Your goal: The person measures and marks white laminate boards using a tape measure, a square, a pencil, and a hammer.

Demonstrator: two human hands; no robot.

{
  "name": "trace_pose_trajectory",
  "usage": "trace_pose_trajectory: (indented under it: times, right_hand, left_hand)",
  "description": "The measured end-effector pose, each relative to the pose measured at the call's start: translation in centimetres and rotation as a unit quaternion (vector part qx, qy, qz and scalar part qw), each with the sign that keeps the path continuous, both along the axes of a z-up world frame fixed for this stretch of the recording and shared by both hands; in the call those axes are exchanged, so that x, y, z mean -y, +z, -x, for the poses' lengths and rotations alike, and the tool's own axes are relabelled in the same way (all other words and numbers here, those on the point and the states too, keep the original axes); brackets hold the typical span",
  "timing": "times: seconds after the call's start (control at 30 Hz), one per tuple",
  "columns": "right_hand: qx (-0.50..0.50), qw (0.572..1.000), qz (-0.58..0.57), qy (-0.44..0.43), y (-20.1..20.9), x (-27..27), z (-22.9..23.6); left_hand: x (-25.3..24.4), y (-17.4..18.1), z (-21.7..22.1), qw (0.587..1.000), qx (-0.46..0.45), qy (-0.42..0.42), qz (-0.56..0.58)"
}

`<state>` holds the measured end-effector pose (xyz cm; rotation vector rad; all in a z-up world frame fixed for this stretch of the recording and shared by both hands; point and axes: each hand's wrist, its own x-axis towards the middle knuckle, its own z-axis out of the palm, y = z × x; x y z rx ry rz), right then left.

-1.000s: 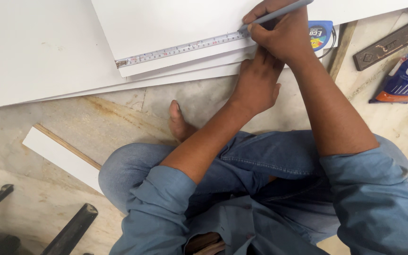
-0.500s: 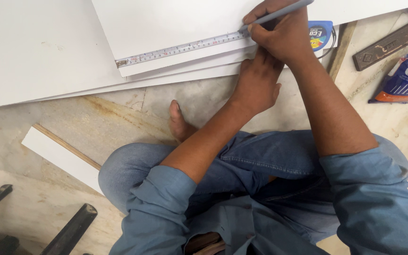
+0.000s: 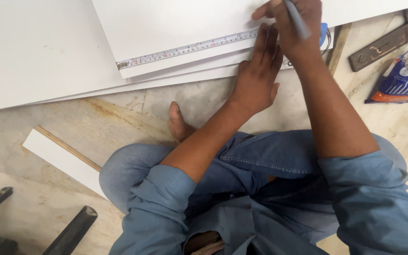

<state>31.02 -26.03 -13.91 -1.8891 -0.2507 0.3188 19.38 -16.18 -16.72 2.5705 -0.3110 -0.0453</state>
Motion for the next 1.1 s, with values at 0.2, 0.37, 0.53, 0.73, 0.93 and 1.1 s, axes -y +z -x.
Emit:
trace_pose_trajectory:
  times: [0.2,0.37,0.53,0.73,0.93,1.1]
  right_hand:
    - [0.241,0.896,0.356,0.111,0.9,4.5,0.1]
    - [0.219,0.882,0.405,0.1,-1.1,5.9,-0.3]
    - [0.207,0.913,0.342,0.084,-2.8,6.2,-1.1]
    - [0.189,0.938,0.284,0.066,-3.0,5.7,-2.4]
    - [0.158,0.965,0.205,-0.033,-3.7,6.4,-3.5]
    - [0.035,0.974,0.109,-0.196,-4.7,12.9,-6.0]
  left_hand:
    - [-0.3,0.9,-0.3,1.0,-0.016,-0.012,-0.024]
    - [-0.3,1.3,-0.5,0.999,0.028,0.011,-0.017]
    - [-0.7,1.8,0.1,0.995,0.08,0.038,0.04]
    - [-5.2,1.8,-0.5,0.936,0.135,0.276,0.173]
    - [-18.1,-1.5,-1.7,0.833,0.15,0.531,0.047]
    - [-25.4,-2.9,-1.1,0.816,-0.092,0.571,-0.01]
